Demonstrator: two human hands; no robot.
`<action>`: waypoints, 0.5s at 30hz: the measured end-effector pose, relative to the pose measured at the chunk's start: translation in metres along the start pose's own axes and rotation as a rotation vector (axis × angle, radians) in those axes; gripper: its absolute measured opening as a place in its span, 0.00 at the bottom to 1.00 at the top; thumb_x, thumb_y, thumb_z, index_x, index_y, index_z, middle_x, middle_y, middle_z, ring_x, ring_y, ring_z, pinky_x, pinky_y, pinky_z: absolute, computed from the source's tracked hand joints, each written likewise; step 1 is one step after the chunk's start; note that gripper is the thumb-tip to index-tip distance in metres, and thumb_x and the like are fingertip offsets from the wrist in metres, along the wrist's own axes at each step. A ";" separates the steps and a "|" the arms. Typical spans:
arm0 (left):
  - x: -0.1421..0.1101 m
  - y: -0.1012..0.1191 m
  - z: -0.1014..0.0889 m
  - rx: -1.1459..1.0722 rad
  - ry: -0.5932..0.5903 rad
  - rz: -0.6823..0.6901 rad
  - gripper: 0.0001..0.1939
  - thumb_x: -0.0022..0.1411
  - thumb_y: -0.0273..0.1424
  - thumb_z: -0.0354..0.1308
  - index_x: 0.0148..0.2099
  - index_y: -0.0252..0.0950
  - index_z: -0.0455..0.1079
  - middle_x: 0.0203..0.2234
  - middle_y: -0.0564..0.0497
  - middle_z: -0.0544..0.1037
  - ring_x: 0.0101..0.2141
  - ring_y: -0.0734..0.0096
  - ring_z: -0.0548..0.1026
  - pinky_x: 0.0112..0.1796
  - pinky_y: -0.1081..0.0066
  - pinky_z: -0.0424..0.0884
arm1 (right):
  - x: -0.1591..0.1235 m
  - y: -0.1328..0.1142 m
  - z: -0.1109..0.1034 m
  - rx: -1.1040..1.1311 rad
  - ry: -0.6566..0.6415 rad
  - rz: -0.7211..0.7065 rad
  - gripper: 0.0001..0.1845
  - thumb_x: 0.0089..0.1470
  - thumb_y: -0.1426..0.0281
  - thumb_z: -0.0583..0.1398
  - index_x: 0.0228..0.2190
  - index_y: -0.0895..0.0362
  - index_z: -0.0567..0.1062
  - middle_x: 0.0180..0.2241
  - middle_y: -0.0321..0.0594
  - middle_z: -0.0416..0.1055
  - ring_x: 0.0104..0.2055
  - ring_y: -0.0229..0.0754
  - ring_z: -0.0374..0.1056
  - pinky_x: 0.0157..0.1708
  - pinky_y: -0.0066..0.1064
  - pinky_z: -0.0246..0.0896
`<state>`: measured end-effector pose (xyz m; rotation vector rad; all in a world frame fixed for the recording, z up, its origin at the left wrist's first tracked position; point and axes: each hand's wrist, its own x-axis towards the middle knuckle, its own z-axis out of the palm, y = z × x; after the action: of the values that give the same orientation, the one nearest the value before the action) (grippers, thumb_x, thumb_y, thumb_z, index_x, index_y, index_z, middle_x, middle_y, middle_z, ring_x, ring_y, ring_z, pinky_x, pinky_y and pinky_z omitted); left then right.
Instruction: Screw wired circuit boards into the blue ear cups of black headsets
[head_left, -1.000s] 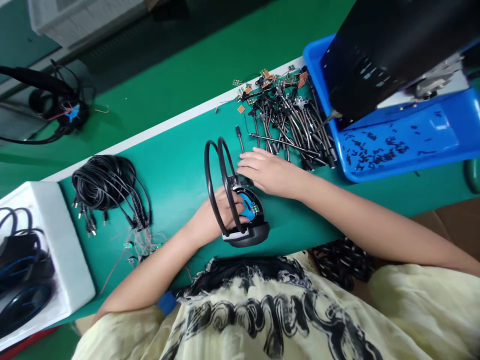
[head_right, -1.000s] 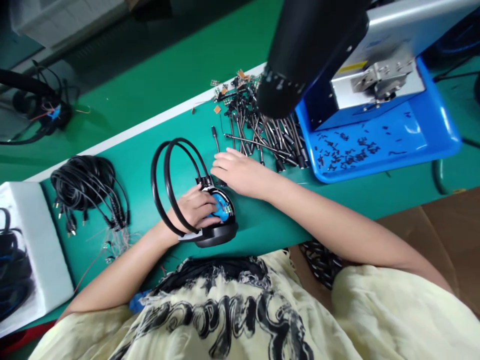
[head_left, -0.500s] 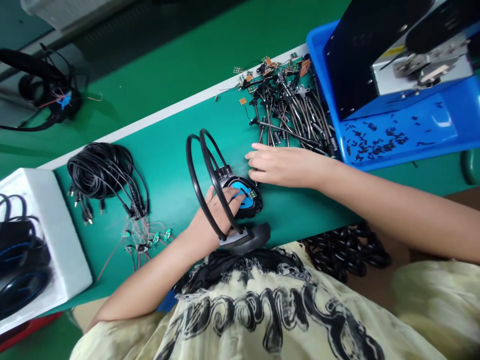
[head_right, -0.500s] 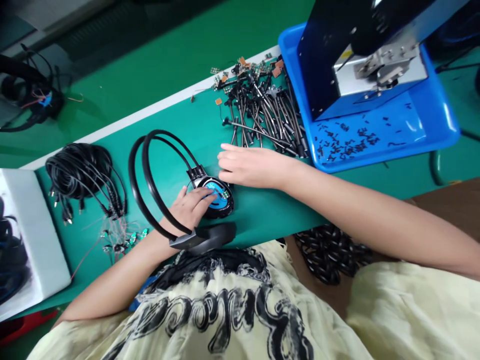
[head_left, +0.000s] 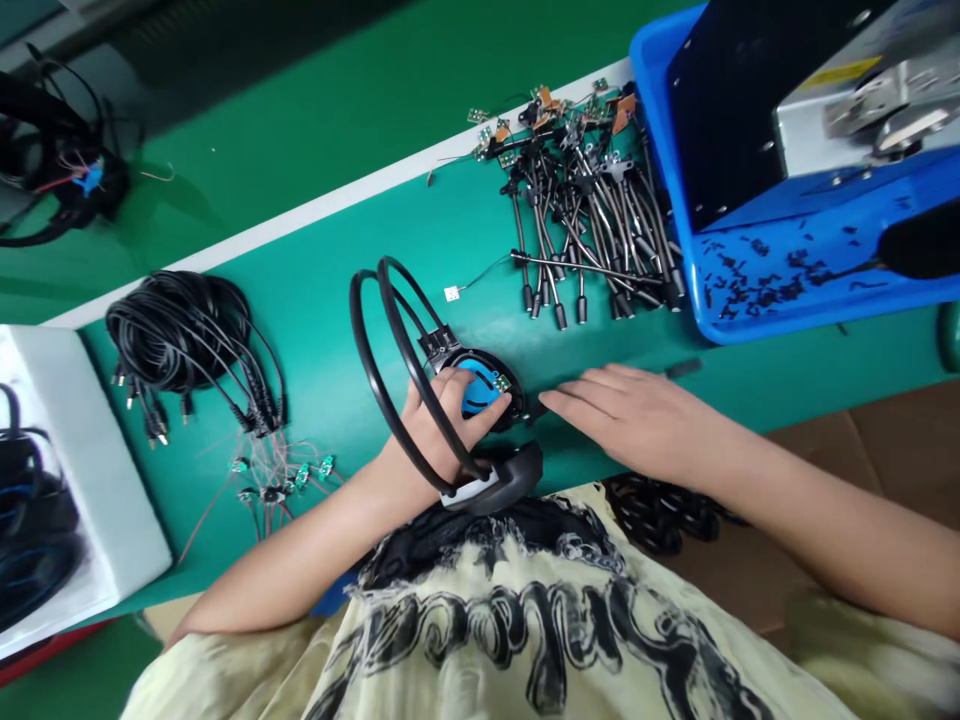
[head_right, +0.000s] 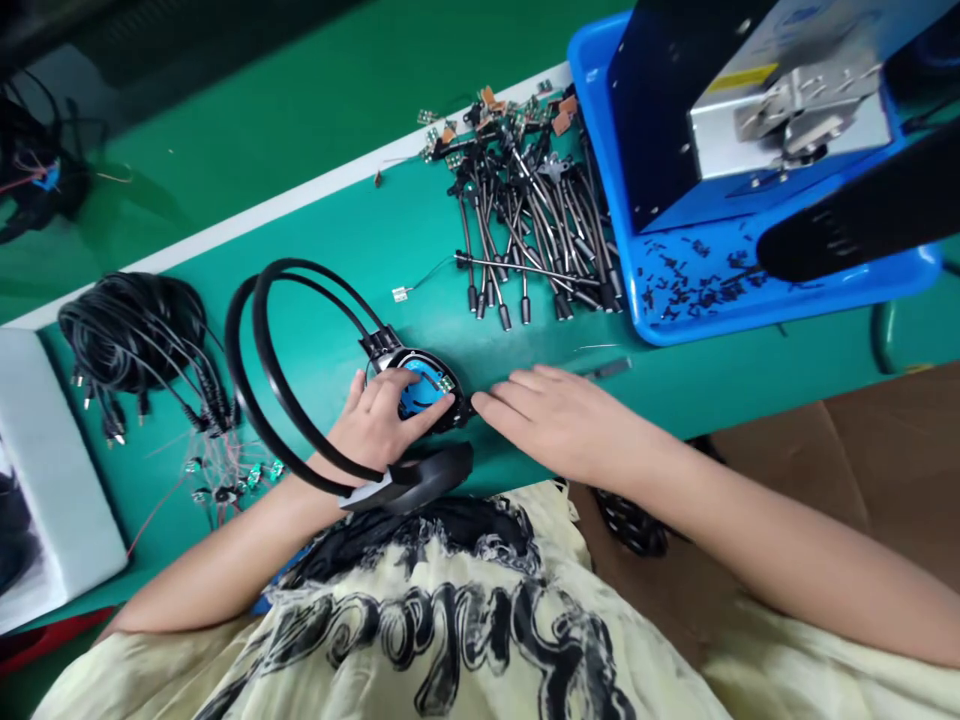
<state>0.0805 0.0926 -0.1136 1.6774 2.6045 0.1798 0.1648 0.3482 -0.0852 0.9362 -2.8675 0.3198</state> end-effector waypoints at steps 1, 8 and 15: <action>0.000 0.000 -0.002 -0.009 -0.022 0.003 0.33 0.56 0.40 0.64 0.62 0.48 0.61 0.54 0.38 0.63 0.55 0.44 0.64 0.51 0.40 0.62 | -0.003 -0.007 0.003 0.022 -0.013 0.058 0.17 0.60 0.80 0.49 0.50 0.65 0.68 0.38 0.47 0.72 0.38 0.46 0.67 0.36 0.38 0.68; -0.003 0.001 -0.019 -0.064 -0.173 -0.008 0.36 0.55 0.48 0.63 0.62 0.41 0.62 0.58 0.34 0.62 0.58 0.41 0.62 0.53 0.32 0.57 | -0.008 -0.058 0.024 0.298 -0.006 0.374 0.31 0.58 0.83 0.50 0.62 0.60 0.58 0.42 0.44 0.71 0.41 0.41 0.66 0.43 0.32 0.69; -0.002 0.000 -0.025 -0.091 -0.282 0.016 0.36 0.56 0.48 0.62 0.63 0.38 0.61 0.60 0.32 0.60 0.61 0.40 0.60 0.55 0.31 0.54 | -0.008 -0.077 0.029 0.146 -0.001 0.389 0.24 0.60 0.79 0.49 0.57 0.64 0.67 0.44 0.51 0.71 0.37 0.43 0.64 0.41 0.37 0.70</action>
<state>0.0792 0.0889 -0.0889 1.5660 2.3425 0.0565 0.2159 0.2850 -0.1015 0.3847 -3.0461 0.5673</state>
